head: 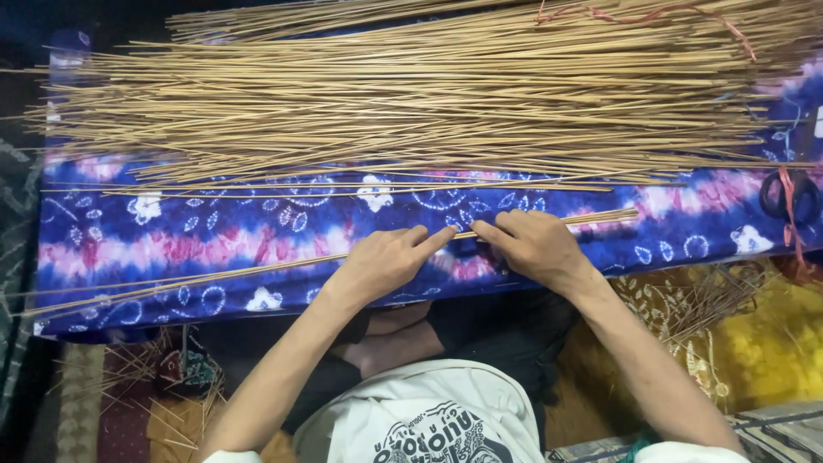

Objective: A person is weaving thin wooden sticks into a mat or screen on a blue patterned cloth.

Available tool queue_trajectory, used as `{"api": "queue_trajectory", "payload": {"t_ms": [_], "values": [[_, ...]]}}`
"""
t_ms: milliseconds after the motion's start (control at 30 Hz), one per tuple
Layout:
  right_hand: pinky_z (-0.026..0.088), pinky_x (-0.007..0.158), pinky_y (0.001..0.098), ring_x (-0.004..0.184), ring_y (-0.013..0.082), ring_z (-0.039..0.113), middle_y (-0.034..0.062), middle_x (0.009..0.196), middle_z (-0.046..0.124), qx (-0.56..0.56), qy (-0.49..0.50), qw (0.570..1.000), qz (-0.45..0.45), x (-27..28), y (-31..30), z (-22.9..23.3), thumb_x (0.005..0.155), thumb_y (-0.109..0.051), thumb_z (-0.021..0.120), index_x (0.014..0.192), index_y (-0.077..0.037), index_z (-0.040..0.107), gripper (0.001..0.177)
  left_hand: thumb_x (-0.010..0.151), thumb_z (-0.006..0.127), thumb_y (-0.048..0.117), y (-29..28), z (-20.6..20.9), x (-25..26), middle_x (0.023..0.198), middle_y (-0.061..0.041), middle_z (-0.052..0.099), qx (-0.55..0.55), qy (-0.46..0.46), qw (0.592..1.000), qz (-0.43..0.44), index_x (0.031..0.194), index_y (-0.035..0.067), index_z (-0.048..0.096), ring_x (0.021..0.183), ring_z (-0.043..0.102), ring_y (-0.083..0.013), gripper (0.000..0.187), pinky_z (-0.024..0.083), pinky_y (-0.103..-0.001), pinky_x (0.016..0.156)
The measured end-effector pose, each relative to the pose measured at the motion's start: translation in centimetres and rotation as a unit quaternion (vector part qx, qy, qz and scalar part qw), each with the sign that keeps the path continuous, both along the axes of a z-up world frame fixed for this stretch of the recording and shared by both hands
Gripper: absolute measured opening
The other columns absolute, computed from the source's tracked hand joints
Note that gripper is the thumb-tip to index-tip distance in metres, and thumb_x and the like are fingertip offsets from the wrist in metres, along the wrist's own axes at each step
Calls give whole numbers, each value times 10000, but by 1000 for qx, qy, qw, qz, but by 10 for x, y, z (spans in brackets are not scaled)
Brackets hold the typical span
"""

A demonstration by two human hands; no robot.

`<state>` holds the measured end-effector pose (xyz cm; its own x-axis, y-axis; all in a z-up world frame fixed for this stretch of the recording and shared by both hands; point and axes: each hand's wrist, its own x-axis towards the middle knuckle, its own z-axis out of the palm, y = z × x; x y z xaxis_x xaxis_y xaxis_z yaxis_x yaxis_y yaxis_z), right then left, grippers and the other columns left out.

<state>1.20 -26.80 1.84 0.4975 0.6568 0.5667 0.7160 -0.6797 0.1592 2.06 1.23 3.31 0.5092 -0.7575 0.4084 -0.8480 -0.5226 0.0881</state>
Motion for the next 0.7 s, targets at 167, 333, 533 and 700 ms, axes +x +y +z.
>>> {"api": "queue_trajectory", "payload": {"t_ms": [167, 333, 533, 700], "values": [[495, 590, 282, 630, 178, 547, -9, 738, 462, 5, 45, 999, -5, -5, -2, 6, 1034, -172, 531, 1273, -220, 676, 283, 1039, 553, 187, 0, -3, 1, 766, -16, 601, -43, -10, 999, 27, 1278, 150, 595, 643, 669, -184, 245, 568, -283, 577], [507, 601, 321, 659, 210, 588, 10, 731, 507, 37, 99, 994, -7, -3, -6, 2, 1052, -192, 550, 1235, -195, 669, 218, 1031, 558, 139, 2, -6, -4, 889, -30, 599, -85, -5, 996, 29, 1156, 148, 635, 757, 652, -207, 147, 557, -297, 652], [551, 689, 339, 772, 245, 685, 19, 809, 632, 129, 192, 973, -2, -5, -13, 4, 1014, -184, 639, 1059, -160, 700, 79, 1029, 536, 54, 0, -11, -8, 1007, -60, 619, -134, -37, 989, 43, 1264, 153, 643, 827, 639, -219, 276, 544, -309, 688], [558, 760, 393, 853, 270, 718, 32, 880, 718, 192, 239, 952, -12, -3, -18, -3, 969, -131, 703, 944, -133, 701, 25, 1026, 524, 29, 2, -24, -12, 1055, -65, 635, -151, -9, 987, 62, 1279, 147, 669, 899, 636, -238, 315, 517, -320, 723]]}}
